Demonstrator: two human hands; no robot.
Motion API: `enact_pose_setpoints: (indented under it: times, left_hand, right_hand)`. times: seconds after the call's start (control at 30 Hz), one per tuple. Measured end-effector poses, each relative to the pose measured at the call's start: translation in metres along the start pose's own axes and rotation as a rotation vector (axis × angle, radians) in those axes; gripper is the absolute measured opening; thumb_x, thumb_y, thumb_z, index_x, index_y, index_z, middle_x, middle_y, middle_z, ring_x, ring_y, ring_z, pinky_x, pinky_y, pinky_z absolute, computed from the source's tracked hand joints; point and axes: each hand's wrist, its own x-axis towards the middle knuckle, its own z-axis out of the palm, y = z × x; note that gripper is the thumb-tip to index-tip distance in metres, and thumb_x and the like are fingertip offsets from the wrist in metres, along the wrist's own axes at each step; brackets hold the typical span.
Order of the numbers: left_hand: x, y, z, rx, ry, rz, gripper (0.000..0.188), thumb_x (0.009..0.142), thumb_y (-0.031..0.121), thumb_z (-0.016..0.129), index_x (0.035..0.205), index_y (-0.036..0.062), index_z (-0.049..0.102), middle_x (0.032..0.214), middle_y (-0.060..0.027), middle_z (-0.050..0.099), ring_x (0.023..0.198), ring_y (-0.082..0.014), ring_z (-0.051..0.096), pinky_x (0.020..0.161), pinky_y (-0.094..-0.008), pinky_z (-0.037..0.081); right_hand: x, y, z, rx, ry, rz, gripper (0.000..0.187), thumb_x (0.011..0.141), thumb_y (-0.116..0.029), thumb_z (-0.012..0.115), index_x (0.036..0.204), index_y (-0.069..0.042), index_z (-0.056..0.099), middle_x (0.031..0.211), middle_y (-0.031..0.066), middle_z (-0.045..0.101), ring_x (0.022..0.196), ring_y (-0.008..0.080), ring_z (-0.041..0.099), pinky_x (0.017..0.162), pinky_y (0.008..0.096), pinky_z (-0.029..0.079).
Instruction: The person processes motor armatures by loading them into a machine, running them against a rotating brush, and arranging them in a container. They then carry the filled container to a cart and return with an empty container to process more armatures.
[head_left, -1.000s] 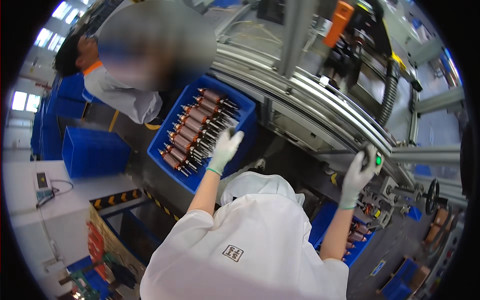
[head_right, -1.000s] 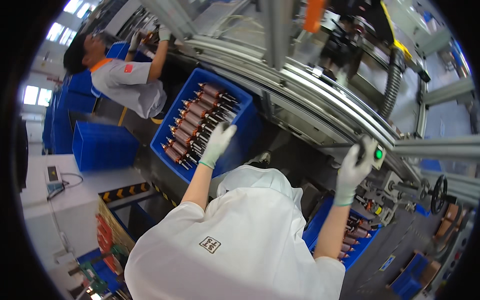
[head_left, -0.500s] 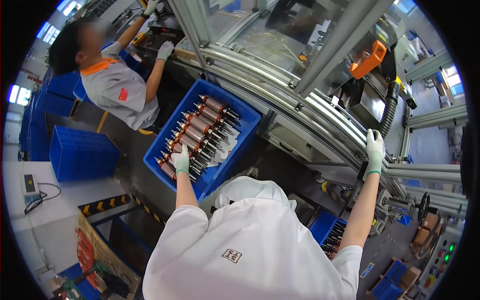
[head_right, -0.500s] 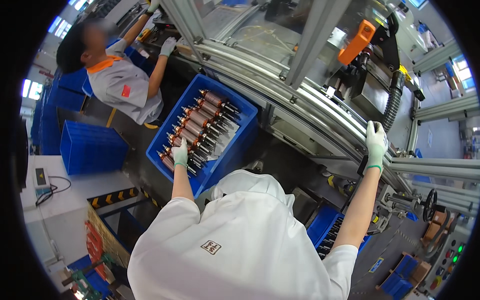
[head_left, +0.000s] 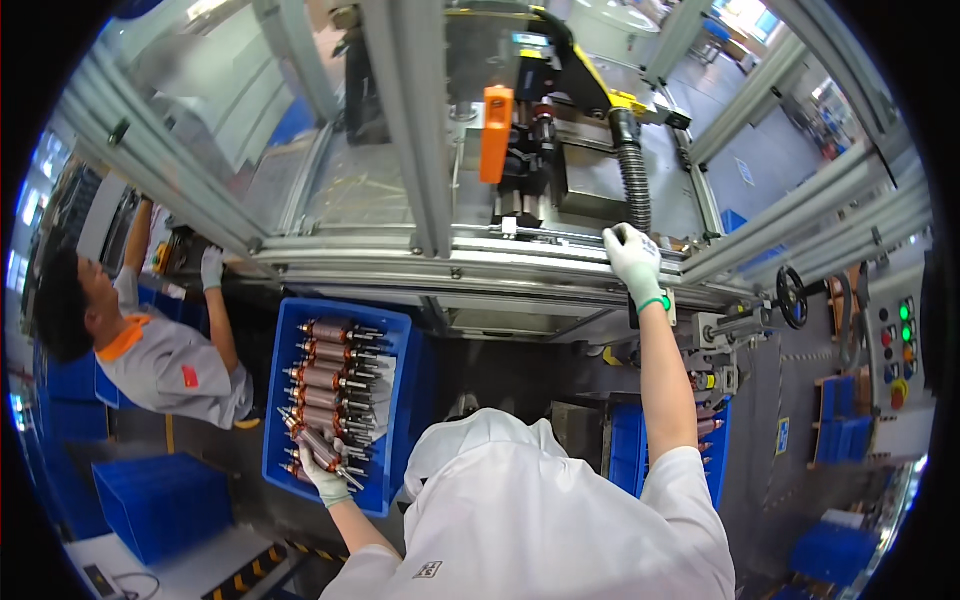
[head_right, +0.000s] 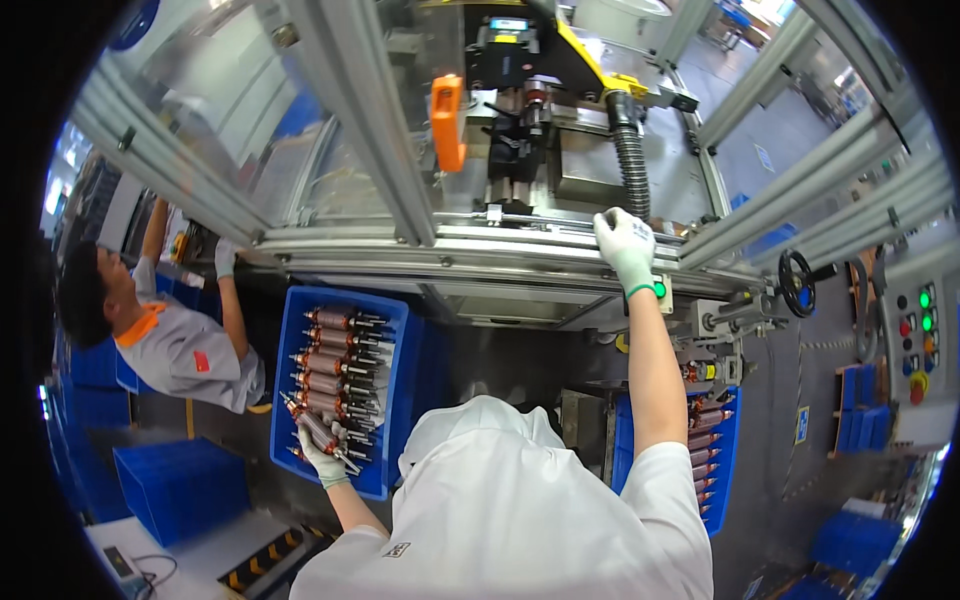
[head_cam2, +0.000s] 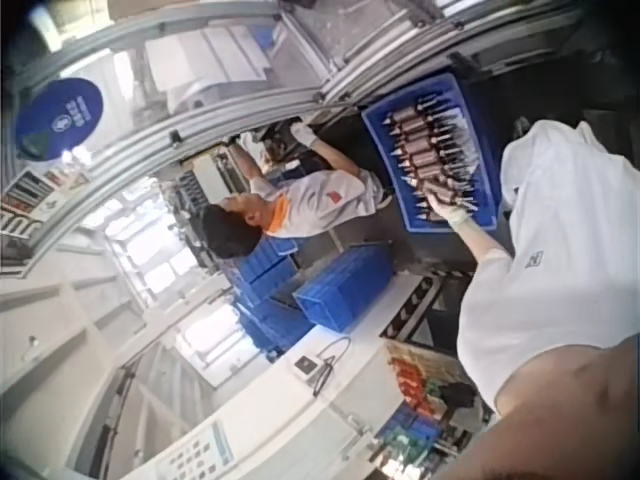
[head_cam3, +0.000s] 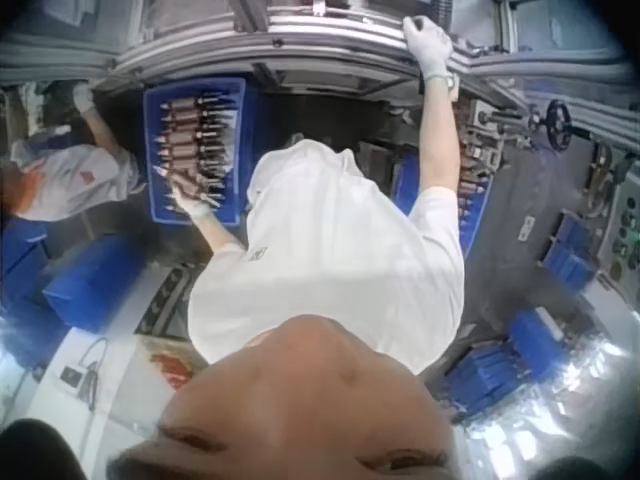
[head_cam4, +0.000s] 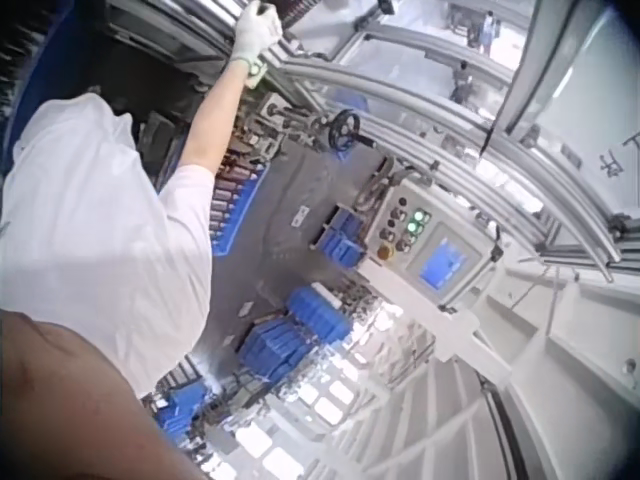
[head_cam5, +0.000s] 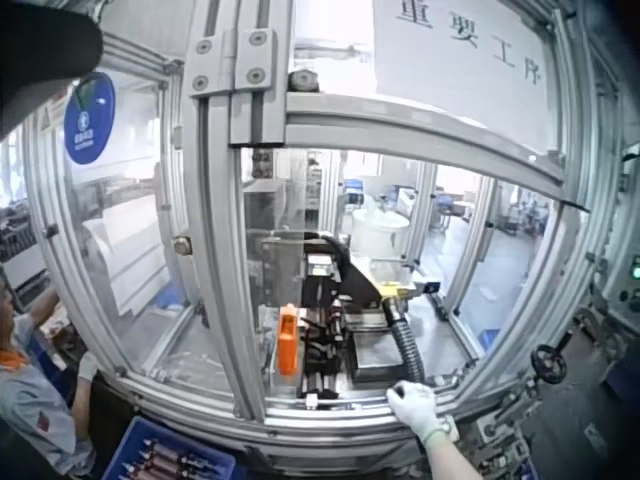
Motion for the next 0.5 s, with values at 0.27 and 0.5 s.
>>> enact_pose_setpoints:
  times: [0.27,0.5]
  left_hand:
    - [0.029,-0.056,0.149,-0.069,-0.668,-0.447,0.054,0.068,0.031,0.071,0.109,0.0032,0.05,0.083,-0.0112,0.053,0.068,-0.0275,0.056,0.058,-0.0413,0.049]
    - [0.044,-0.117,0.34,0.109,-0.964,-0.532,0.057,0.072,0.038,0.07,0.114,0.0074,0.048,0.079,-0.0061,0.052,0.059,-0.0171,0.053,0.048,-0.0316,0.044]
  right_hand:
    - [0.004,0.002,-0.008,-0.009,-0.021,0.023,0.035,0.083,-0.041,0.05,0.091,-0.012,0.068,0.094,0.0118,0.068,0.092,0.0289,0.063,0.085,0.0385,0.047]
    - [0.011,0.014,0.007,-0.181,-0.081,-0.102,0.041,0.089,-0.042,0.04,0.091,-0.014,0.07,0.096,0.0093,0.065,0.094,0.0274,0.06,0.086,0.0389,0.043]
